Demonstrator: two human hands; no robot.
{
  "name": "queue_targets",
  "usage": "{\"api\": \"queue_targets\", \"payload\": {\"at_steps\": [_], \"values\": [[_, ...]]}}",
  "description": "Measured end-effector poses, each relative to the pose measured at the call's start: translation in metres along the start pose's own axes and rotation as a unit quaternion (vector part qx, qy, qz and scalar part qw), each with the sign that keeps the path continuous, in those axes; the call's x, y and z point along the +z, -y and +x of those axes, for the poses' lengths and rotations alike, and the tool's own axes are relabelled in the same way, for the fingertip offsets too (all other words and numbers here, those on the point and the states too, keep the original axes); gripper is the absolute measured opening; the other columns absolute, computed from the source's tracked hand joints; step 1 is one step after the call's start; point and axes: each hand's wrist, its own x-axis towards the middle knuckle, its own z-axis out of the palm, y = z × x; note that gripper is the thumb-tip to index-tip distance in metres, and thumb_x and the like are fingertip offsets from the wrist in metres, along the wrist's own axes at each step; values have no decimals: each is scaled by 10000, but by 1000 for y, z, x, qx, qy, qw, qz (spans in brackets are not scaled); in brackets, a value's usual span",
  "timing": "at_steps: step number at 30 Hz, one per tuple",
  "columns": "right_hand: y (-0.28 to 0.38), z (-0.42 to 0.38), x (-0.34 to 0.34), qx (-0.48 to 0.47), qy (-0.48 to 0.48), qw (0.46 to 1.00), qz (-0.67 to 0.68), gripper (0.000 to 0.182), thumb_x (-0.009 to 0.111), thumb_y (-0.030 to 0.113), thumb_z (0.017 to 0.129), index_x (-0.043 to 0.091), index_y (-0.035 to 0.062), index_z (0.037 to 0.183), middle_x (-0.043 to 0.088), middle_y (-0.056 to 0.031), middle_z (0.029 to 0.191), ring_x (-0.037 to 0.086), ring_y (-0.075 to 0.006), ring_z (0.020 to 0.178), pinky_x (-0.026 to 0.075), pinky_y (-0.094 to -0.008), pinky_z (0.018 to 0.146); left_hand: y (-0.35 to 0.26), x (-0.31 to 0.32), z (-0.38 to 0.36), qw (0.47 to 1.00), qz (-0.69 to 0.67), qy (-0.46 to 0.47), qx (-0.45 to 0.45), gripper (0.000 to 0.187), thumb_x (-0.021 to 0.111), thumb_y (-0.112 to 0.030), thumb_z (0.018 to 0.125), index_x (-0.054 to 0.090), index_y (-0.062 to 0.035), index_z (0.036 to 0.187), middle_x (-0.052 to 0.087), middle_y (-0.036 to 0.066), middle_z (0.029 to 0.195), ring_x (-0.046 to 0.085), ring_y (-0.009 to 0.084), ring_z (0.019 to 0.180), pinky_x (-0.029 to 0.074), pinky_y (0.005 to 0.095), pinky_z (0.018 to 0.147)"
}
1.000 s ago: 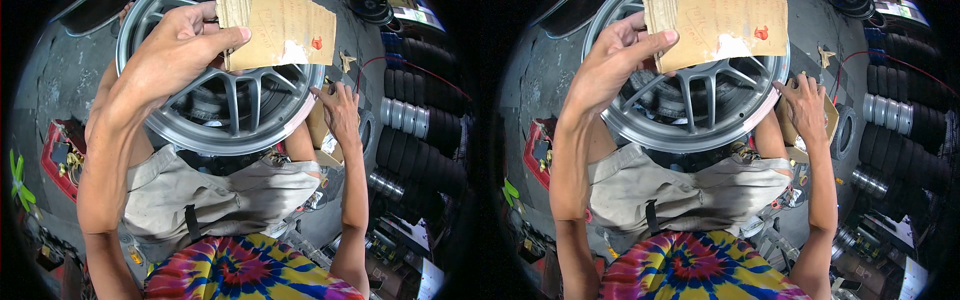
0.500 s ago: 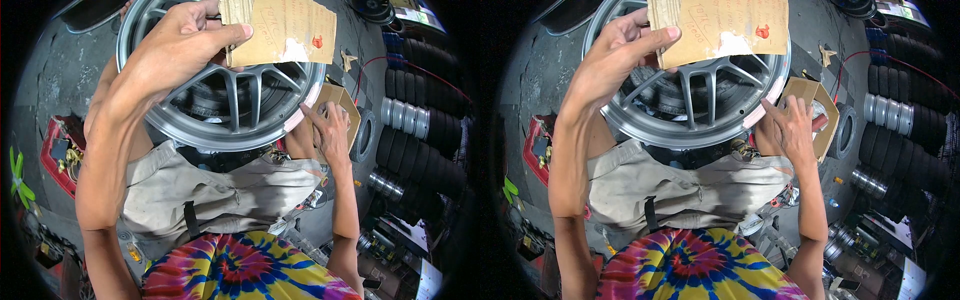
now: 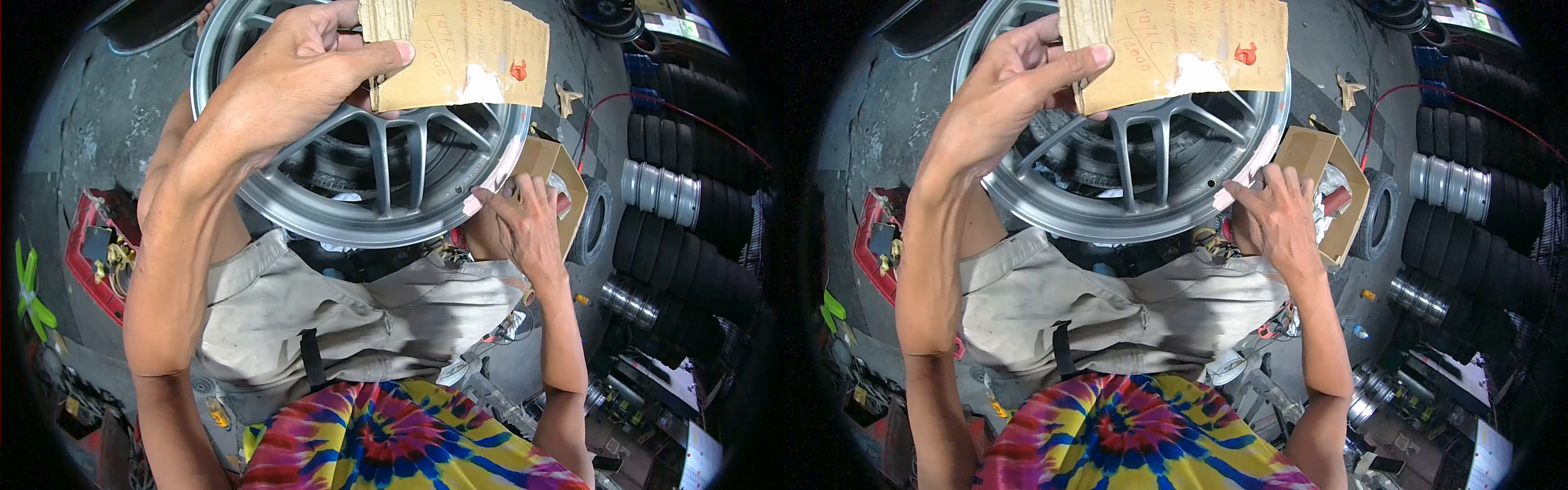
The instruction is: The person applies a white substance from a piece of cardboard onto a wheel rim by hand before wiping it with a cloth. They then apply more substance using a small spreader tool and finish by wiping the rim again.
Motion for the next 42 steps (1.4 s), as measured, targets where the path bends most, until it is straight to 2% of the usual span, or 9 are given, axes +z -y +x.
{"api": "queue_targets", "payload": {"at_steps": [19, 23, 25, 27, 30, 31, 33, 34, 42], "values": [[-63, 28, 8, 79, -83, 990, -80, 427, 586, 89, 820, 674, 199, 1224, 458, -96, 969, 468, -265, 931, 361, -403, 794, 3, -8, 4, 999, -22, 38, -20, 492, 671, -296, 917, 550, 42, 1254, 681, 108, 1040, 669, 137, 889, 567, 293, 760], [-64, 8, 16, 153, -179, 972, -8, 542, 579, 43, 812, 594, 198, 1331, 485, -91, 935, 482, -252, 901, 366, -374, 781, 2, -21, 10, 998, -17, -55, -34, 509, 661, -267, 928, 504, 48, 1296, 645, 126, 1163, 651, 180, 1021, 538, 330, 874], [-57, -4, 24, 214, -214, 947, 104, 507, 529, 21, 901, 552, 196, 1376, 479, -130, 907, 499, -302, 888, 407, -421, 839, -1, -33, 16, 990, -34, -133, -23, 462, 640, -221, 943, 502, 36, 1301, 618, 126, 1223, 614, 200, 1112, 493, 366, 964], [-58, -19, 44, 234, -224, 938, 126, 489, 510, 36, 943, 496, 139, 1420, 517, -110, 933, 517, -258, 851, 441, -377, 819, 8, -68, 29, 977, -90, -193, -7, 410, 621, -167, 952, 508, 26, 1297, 589, 121, 1271, 571, 205, 1178, 455, 379, 1018], [-58, -38, 97, 214, -291, 791, 494, 503, 452, 121, 1024, 317, 28, 1500, 628, -77, 1021, 578, -130, 879, 484, -275, 821, -2, -89, 42, 960, -127, -245, 36, 427, 639, -127, 935, 493, 8, 1313, 549, 106, 1309, 517, 207, 1222, 409, 374, 1031], [-55, -39, 103, 217, -302, 783, 499, 503, 452, 121, 1024, 317, 28, 1500, 628, -77, 1021, 578, -130, 879, 484, -275, 821, 1, -108, 48, 957, -96, -271, 30, 445, 647, -139, 930, 487, -7, 1323, 553, 94, 1299, 511, 218, 1218, 382, 390, 1050], [-45, -34, 111, 251, -264, 576, 732, 550, 450, 146, 1029, 241, 34, 1526, 647, -99, 1026, 608, -153, 911, 490, -282, 840, 5, -132, 61, 953, -80, -294, 7, 466, 658, -166, 917, 491, -29, 1330, 556, 85, 1293, 498, 221, 1230, 344, 403, 1075], [-41, -31, 110, 241, -260, 515, 780, 550, 414, 121, 1023, 219, 55, 1533, 651, -175, 1066, 636, -206, 937, 504, -319, 861, 8, -145, 67, 952, -74, -295, -15, 474, 660, -183, 911, 493, -36, 1330, 559, 79, 1284, 495, 220, 1228, 340, 404, 1072], [-45, -3, 107, 230, -234, 392, 860, 581, 434, 125, 982, 238, 75, 1527, 632, -158, 970, 669, -243, 844, 545, -366, 817, 24, -184, 110, 952, -44, -272, -134, 310, 602, -208, 871, 566, -64, 1144, 649, 67, 1057, 595, 199, 982, 420, 349, 892]]}}
